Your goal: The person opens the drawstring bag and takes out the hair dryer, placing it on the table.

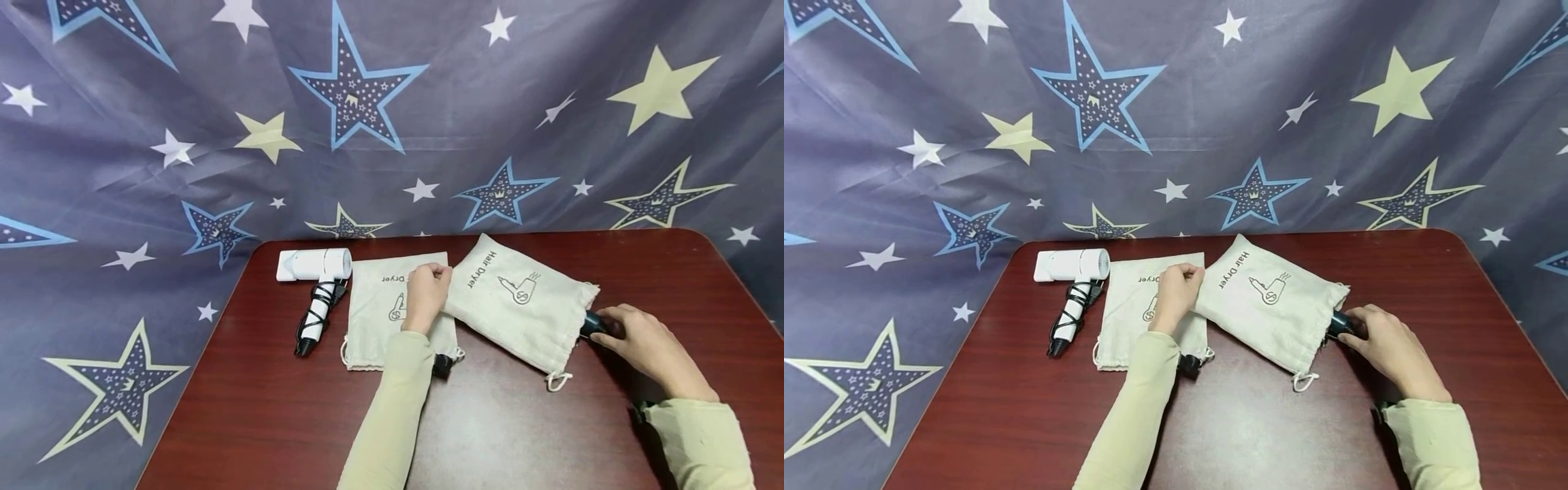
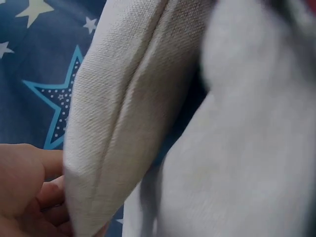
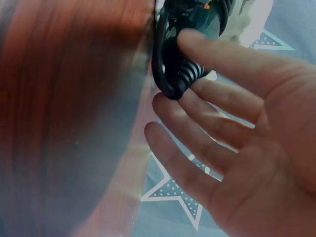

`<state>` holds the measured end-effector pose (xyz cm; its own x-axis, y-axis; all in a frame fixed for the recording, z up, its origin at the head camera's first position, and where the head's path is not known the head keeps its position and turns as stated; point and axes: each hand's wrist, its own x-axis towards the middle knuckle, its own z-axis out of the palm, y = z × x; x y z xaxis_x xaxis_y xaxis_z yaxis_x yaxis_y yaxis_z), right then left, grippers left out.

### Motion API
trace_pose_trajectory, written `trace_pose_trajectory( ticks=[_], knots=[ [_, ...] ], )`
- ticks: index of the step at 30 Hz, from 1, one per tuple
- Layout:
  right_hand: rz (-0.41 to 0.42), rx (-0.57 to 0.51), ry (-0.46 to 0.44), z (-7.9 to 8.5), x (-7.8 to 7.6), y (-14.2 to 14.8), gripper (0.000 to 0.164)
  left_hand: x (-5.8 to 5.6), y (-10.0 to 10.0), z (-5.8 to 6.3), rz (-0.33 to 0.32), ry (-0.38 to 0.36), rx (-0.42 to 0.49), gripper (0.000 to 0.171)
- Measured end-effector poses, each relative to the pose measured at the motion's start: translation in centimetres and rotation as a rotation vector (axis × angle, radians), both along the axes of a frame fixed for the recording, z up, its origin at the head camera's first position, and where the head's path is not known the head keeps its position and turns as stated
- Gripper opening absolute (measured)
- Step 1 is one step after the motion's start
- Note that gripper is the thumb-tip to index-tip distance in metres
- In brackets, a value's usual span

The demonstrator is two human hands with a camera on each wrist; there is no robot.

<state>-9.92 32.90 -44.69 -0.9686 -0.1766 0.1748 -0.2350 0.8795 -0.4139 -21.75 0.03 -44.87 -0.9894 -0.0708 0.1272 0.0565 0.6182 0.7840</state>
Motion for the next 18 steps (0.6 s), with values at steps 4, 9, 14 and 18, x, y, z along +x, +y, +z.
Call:
trace_pose_trajectory(
  ticks=[4, 9, 14, 18],
  knots=[
    [-0.008, -0.004, -0.027, -0.1, -0.2, -0.7, 0.052, 0.2, 0.4, -0.1, -0.002, -0.023, 0.027, 0.027],
    [-0.010, 0.004, 0.006, -0.2, -0.4, -1.3, 0.045, 0.2, 0.7, -0.4, 0.002, -0.042, 0.023, 0.021],
    [-0.020, 0.014, 0.011, -0.1, -0.3, -1.3, 0.039, 0.1, 0.7, -0.6, -0.001, -0.002, 0.032, 0.016],
    [-0.017, 0.017, 0.011, -0.1, -0.2, -0.9, 0.037, 0.0, 0.5, -0.7, -0.001, 0.011, 0.037, 0.015]
  ],
)
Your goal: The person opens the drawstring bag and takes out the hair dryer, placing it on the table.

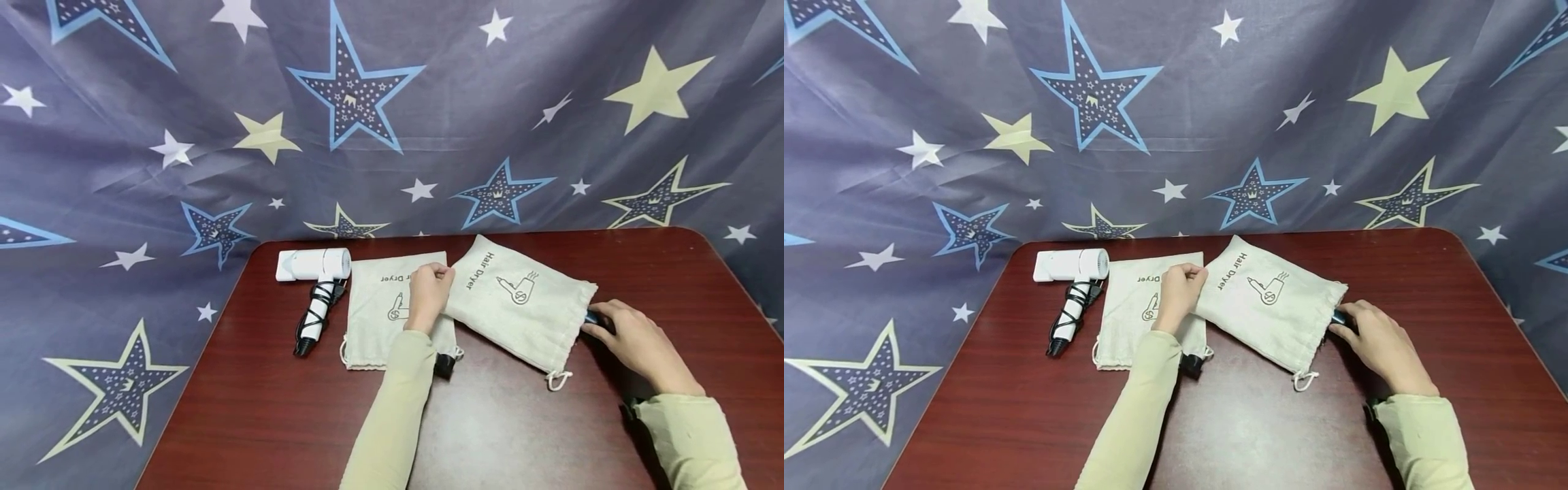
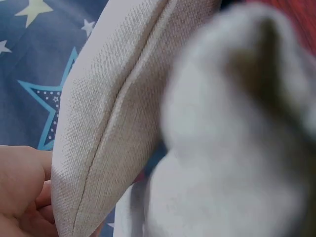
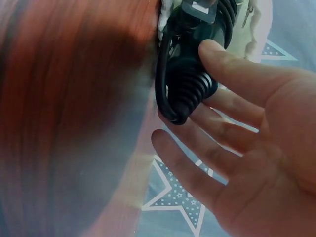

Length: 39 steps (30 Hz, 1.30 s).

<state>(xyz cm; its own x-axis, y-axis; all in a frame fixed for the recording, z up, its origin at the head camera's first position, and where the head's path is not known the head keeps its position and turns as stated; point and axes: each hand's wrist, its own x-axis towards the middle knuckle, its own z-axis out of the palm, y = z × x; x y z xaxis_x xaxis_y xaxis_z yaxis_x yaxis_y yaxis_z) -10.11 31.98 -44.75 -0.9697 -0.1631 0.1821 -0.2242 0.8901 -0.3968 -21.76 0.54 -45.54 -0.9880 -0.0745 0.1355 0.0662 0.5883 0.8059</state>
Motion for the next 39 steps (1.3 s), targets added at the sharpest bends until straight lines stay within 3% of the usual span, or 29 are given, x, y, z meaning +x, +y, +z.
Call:
trace_pose_trajectory(
  ticks=[10, 16, 21, 26, 33, 39],
  knots=[
    [0.005, -0.004, 0.034, -0.3, 0.4, 1.1, 0.033, -0.1, -1.0, -0.2, -0.006, -0.015, 0.010, 0.014],
    [-0.007, -0.007, -0.003, -0.4, 0.4, 1.9, 0.031, -0.2, -1.3, 0.0, 0.001, -0.005, -0.020, 0.015],
    [-0.015, -0.036, -0.021, -0.3, 0.1, 2.0, 0.037, -0.3, -1.3, 0.2, -0.004, -0.036, -0.022, 0.017],
    [0.009, -0.073, 0.019, -0.4, -0.3, 1.5, 0.041, -0.2, -1.3, 0.0, -0.004, -0.061, 0.007, 0.019],
    [0.036, -0.099, 0.094, -0.7, -0.5, 1.4, 0.026, -0.1, -1.3, -0.2, -0.039, -0.031, 0.026, 0.015],
    [0.049, -0.086, 0.101, -0.8, -0.5, 1.6, 0.025, -0.1, -1.6, -0.3, -0.043, 0.003, 0.038, 0.010]
  ],
)
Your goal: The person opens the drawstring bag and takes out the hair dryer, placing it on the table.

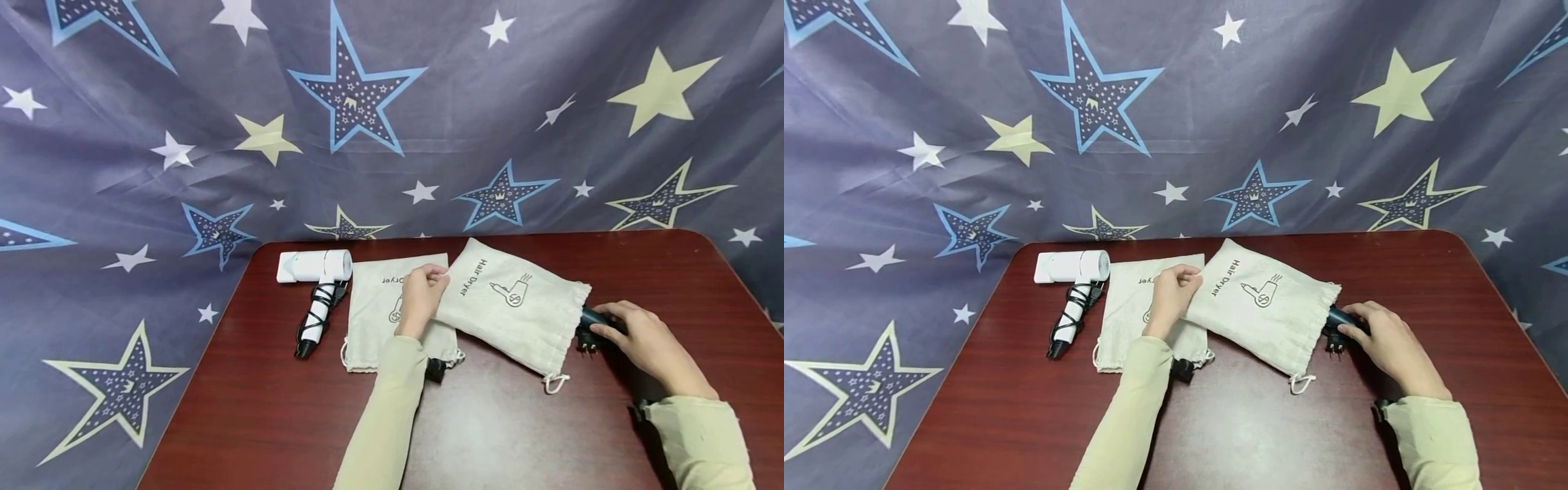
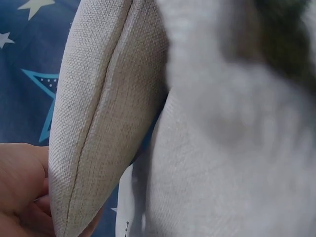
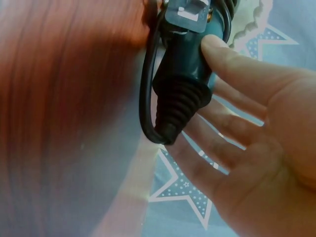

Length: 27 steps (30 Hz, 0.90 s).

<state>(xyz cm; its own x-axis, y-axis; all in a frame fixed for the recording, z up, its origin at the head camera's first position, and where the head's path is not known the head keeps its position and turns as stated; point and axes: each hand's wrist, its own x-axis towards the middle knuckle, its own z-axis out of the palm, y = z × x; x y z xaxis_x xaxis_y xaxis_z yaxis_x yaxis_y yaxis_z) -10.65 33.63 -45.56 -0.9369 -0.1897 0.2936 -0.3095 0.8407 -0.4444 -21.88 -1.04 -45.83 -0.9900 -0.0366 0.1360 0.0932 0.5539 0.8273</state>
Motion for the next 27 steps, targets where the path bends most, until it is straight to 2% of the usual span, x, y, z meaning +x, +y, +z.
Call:
trace_pose_trajectory(
  ticks=[15, 23, 27],
  knots=[
    [-0.018, 0.019, -0.052, 0.1, 0.6, 1.7, 0.025, 0.4, -0.8, 0.0, 0.005, -0.005, 0.014, 0.008],
    [-0.036, 0.011, -0.098, 0.1, 0.6, 2.1, 0.030, 0.5, -1.0, -0.2, -0.054, -0.041, -0.007, 0.012],
    [-0.041, -0.003, -0.068, 0.2, 0.2, 1.5, 0.034, 0.7, -1.2, -0.4, -0.071, -0.059, -0.021, 0.019]
  ],
)
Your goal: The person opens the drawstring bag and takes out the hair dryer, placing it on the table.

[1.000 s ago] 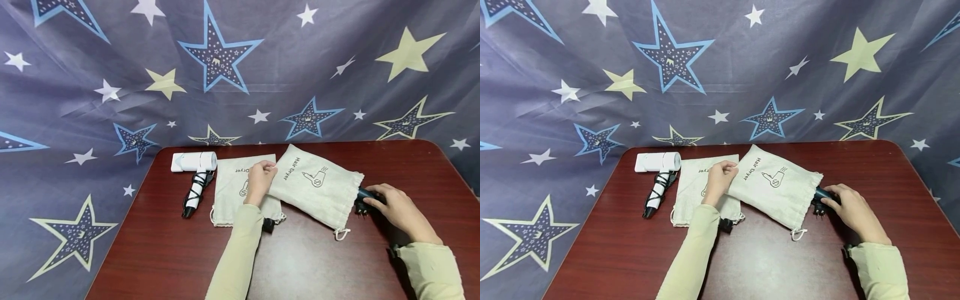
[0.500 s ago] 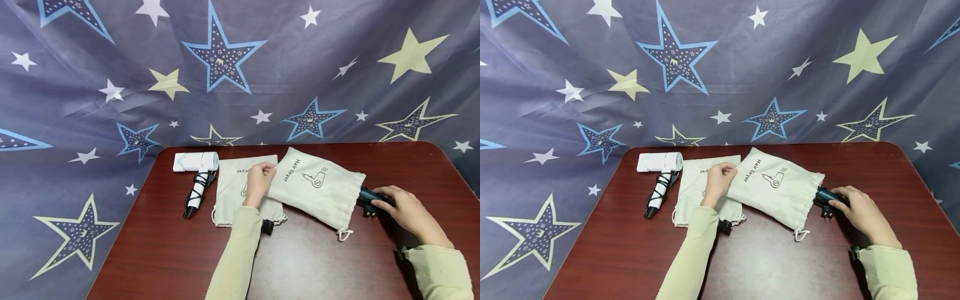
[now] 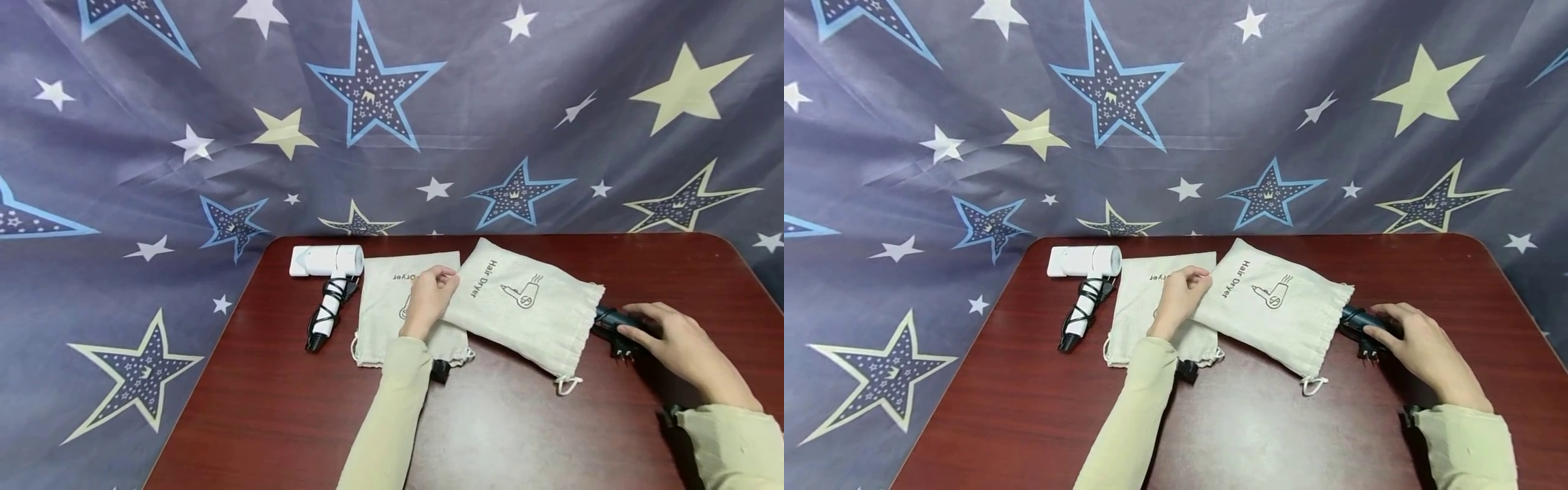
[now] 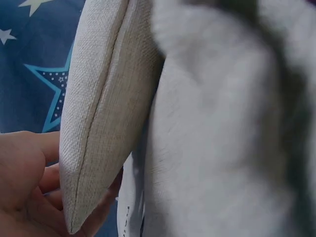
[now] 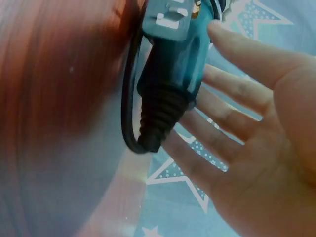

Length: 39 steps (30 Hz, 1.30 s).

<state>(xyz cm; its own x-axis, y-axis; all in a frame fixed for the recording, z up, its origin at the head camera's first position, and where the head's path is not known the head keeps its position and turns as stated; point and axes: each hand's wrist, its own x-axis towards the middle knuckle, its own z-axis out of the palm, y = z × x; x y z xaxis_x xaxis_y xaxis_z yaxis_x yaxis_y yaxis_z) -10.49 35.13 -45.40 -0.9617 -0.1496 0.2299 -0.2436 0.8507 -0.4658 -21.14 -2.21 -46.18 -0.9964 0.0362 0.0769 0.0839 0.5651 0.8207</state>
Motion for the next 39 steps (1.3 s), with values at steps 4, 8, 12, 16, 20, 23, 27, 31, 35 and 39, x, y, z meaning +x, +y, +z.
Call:
trace_pose_trajectory(
  ticks=[4, 8, 12, 16, 20, 23, 27, 31, 35, 39],
  knots=[
    [0.018, 0.005, 0.040, -0.1, -0.4, -0.8, 0.037, 0.5, 0.1, -0.2, -0.028, -0.022, -0.041, 0.026],
    [0.034, 0.015, 0.036, -0.3, -0.7, -1.3, 0.039, 0.8, 0.3, -0.5, -0.044, -0.028, -0.075, 0.028],
    [0.036, 0.035, 0.035, -0.1, -0.7, -1.3, 0.038, 1.0, 0.3, -0.4, -0.060, -0.015, -0.069, 0.027],
    [0.039, 0.046, 0.037, 0.2, -0.6, -1.2, 0.037, 1.2, 0.1, -0.4, -0.070, 0.005, -0.048, 0.026],
    [0.032, 0.044, 0.029, 0.3, -0.4, -1.2, 0.037, 1.3, -0.3, -0.3, -0.055, 0.012, -0.007, 0.022],
    [0.036, 0.043, 0.026, 0.4, -0.4, -1.2, 0.036, 1.5, -0.6, -0.2, -0.037, 0.015, 0.020, 0.019],
    [0.035, 0.045, 0.023, 0.2, -0.2, -0.7, 0.035, 1.5, -0.7, -0.1, -0.024, 0.018, 0.028, 0.017],
    [0.034, 0.050, 0.036, 0.1, -0.1, -0.1, 0.033, 1.5, -0.7, 0.1, -0.010, 0.010, 0.039, 0.016],
    [0.035, 0.050, 0.052, 0.1, 0.0, 0.4, 0.032, 1.4, -0.8, 0.2, -0.003, 0.009, 0.051, 0.015],
    [0.021, 0.051, 0.045, 0.2, 0.1, 0.5, 0.033, 1.2, -0.8, 0.1, -0.003, 0.019, 0.042, 0.016]
  ],
)
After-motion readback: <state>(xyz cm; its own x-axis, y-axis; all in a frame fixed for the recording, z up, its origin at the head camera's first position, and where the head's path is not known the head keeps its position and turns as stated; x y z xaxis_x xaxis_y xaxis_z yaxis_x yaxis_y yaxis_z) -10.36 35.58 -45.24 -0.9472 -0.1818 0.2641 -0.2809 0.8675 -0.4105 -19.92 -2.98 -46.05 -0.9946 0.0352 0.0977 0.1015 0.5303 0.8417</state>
